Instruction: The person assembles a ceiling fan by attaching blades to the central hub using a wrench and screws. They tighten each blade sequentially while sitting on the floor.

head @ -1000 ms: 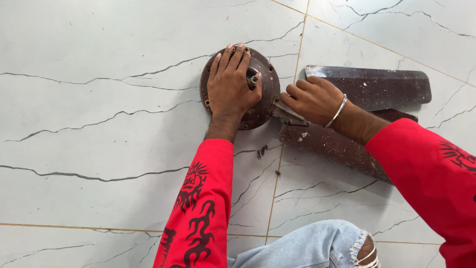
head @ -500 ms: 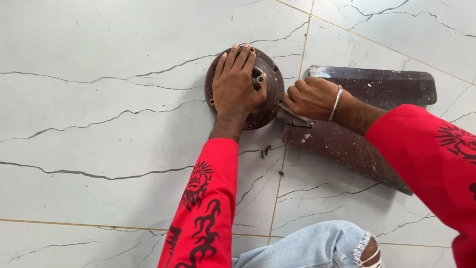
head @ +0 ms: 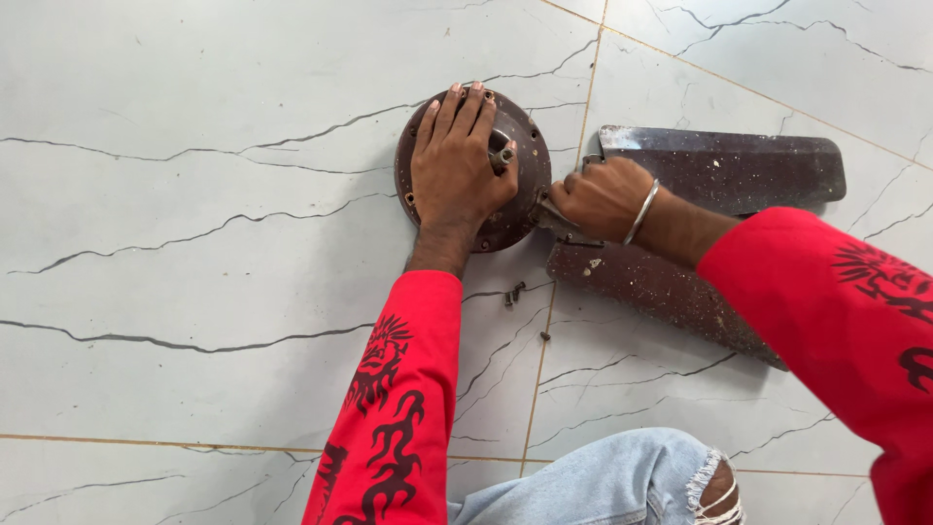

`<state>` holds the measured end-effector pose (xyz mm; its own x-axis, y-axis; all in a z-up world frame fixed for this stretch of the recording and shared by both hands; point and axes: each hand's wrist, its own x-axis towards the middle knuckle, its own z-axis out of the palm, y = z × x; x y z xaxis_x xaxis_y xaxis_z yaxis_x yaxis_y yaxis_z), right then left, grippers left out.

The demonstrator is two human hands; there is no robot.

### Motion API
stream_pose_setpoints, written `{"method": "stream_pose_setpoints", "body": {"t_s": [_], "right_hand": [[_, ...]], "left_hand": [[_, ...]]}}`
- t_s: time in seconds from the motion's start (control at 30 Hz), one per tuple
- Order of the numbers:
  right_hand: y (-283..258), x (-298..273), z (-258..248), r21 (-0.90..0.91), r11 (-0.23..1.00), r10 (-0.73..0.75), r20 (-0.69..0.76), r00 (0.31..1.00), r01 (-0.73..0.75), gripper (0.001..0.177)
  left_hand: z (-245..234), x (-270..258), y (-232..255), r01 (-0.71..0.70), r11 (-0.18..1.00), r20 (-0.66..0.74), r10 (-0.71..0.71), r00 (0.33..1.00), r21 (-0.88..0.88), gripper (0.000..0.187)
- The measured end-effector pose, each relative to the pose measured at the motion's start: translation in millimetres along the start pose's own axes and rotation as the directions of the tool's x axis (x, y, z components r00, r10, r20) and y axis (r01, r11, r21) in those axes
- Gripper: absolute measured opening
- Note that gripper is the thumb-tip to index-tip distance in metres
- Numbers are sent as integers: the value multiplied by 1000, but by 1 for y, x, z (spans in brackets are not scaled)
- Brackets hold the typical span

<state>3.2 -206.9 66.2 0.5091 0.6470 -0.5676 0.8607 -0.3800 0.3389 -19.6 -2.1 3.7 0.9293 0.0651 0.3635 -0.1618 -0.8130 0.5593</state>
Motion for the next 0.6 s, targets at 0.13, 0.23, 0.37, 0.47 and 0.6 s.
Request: {"method": "stream_pose_setpoints", "body": {"t_s": [0.13,0.23,0.37,0.47,0.6], "right_hand": [[-12,-3,-4,484,847,261,-18,965,-220,21],[-13,-1,-3,711,647,364,31,931,-277,29],[-9,7,5,801,507,432,83,898,-318,27],[-10,10,15,821,426,463,162,871,-379,27],[-14,17,21,824,196,530,367,764,-532,36]], "left_hand": [[1,-2,0,-4,1000,-7,4,1000,13,53],[1,-3,0,-4,1000,-8,4,1000,11,53],[1,-1,0,-10,1000,-5,10,1000,16,54],[4,-2,-1,-14,999,9,13,1000,29,53],[6,-2,-1,-9,1000,10,9,1000,20,53]]}}
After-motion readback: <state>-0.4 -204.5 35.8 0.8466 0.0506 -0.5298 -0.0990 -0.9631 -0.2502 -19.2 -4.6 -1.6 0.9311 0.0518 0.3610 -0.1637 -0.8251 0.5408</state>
